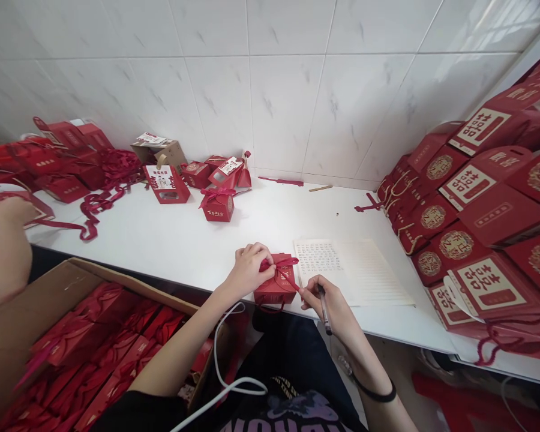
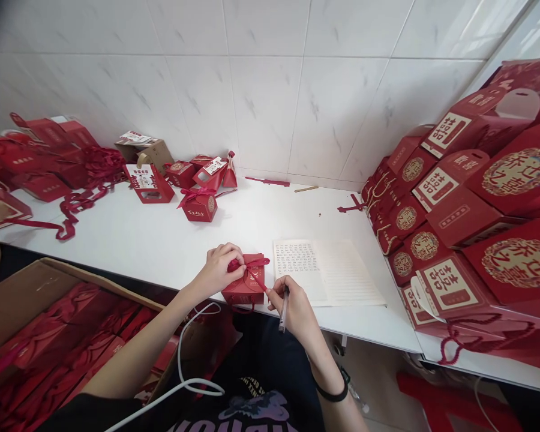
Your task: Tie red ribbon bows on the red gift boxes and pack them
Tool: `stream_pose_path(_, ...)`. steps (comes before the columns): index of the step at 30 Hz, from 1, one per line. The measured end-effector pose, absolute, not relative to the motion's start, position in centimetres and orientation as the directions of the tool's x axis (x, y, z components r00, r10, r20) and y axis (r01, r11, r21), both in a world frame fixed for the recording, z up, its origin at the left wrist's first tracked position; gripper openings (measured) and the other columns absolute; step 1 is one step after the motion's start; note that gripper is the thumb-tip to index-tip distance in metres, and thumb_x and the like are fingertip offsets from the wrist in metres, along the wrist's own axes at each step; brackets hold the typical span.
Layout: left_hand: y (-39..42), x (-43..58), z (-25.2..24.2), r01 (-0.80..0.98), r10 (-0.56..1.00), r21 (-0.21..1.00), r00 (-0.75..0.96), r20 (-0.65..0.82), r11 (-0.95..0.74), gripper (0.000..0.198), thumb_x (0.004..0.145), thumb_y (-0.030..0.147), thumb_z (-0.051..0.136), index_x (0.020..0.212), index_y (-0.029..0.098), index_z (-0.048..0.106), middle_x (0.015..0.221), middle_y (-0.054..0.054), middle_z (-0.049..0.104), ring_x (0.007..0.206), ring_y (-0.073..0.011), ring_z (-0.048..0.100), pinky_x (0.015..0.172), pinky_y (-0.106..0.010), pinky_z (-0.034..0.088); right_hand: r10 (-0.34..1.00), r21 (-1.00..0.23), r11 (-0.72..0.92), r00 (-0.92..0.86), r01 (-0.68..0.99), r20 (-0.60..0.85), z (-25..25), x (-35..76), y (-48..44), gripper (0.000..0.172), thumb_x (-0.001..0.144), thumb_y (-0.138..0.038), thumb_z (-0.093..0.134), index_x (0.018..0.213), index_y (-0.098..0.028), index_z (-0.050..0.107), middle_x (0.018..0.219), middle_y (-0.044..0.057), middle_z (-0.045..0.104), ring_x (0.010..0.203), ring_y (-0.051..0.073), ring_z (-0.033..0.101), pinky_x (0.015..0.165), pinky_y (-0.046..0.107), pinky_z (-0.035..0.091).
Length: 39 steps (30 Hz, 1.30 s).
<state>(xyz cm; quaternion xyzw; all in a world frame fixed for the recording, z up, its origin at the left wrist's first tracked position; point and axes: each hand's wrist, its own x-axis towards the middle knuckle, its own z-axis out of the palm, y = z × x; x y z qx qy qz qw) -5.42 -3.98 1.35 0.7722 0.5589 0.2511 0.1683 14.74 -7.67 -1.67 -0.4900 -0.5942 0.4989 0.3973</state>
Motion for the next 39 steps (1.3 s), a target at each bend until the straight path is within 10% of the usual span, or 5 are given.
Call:
stream_pose_path(9, -3.3, -9.2, 1.4, 0.262, 0.956, 0.951, 0.278, 0.089, -0.164, 0.023, 0.081, 0.029, 0.044, 0.096, 0.019, 0.057, 0.110, -0.005, 0.060, 0.111, -0.0211, 0.051, 0.097, -0.036, 0.038, 0.685, -0.532, 0.614, -0.059, 0.583, 0.726, 0.4, 12.4, -8.6, 0.007, 0.089, -0.026, 0.055, 0.092, -0.020, 0.051, 0.087, 0.007, 0.059, 0.081, 0.020, 0.055, 0.070, 0.033, 0.047)
stream_pose_path(18, -3.2, -8.4, 0.9, 0.412, 0.974, 0.892, 0.194, 0.117, -0.189, 0.014, 0.081, 0.029, 0.048, 0.083, 0.018, 0.056, 0.095, -0.004, 0.060, 0.092, -0.0169, 0.058, 0.084, -0.033, 0.047, 0.548, -0.203, 0.757, -0.433, 0.621, 0.716, -1.8, 6.2, -8.0, 0.011, 0.086, -0.011, 0.051, 0.095, -0.017, 0.054, 0.103, 0.011, 0.061, 0.096, 0.024, 0.055, 0.086, 0.043, 0.038)
stream_pose_path(25, -3.8, -8.1, 0.9, 0.470, 0.954, 0.833, 0.210, 0.215, -0.291, 0.012, 0.078, 0.027, 0.055, 0.087, 0.019, 0.056, 0.105, -0.005, 0.055, 0.102, -0.0174, 0.054, 0.088, -0.034, 0.047, 0.592, -0.512, 0.778, -0.152, 0.365, 0.791, -1.2, 8.5, -7.8, 0.007, 0.087, -0.021, 0.056, 0.093, -0.020, 0.053, 0.092, 0.007, 0.063, 0.089, 0.020, 0.058, 0.080, 0.036, 0.045)
stream_pose_path(29, -4.2, -7.9, 1.2, 0.524, 0.970, 0.818, 0.099, 0.220, -0.239, 0.014, 0.076, 0.030, 0.057, 0.085, 0.019, 0.057, 0.109, -0.006, 0.053, 0.104, -0.0192, 0.054, 0.085, -0.035, 0.049, 0.824, -0.809, 0.445, 0.180, 0.384, 0.538, -0.3, 12.1, -5.5, 0.016, 0.085, -0.036, 0.056, 0.085, -0.020, 0.054, 0.080, 0.005, 0.062, 0.073, 0.019, 0.058, 0.066, 0.033, 0.046)
stream_pose_path(39, -4.0, -7.2, 0.9, 0.283, 0.989, 0.950, 0.094, 0.114, -0.136, 0.013, 0.074, 0.030, 0.054, 0.068, 0.018, 0.056, 0.110, -0.008, 0.057, 0.107, -0.0214, 0.053, 0.084, -0.033, 0.044, 0.987, -0.993, 0.112, -0.112, -0.026, 0.114, -0.8, 12.7, -2.6, 0.029, 0.066, -0.041, 0.070, 0.074, -0.020, 0.053, 0.067, -0.002, 0.052, 0.059, 0.014, 0.047, 0.058, 0.028, 0.039)
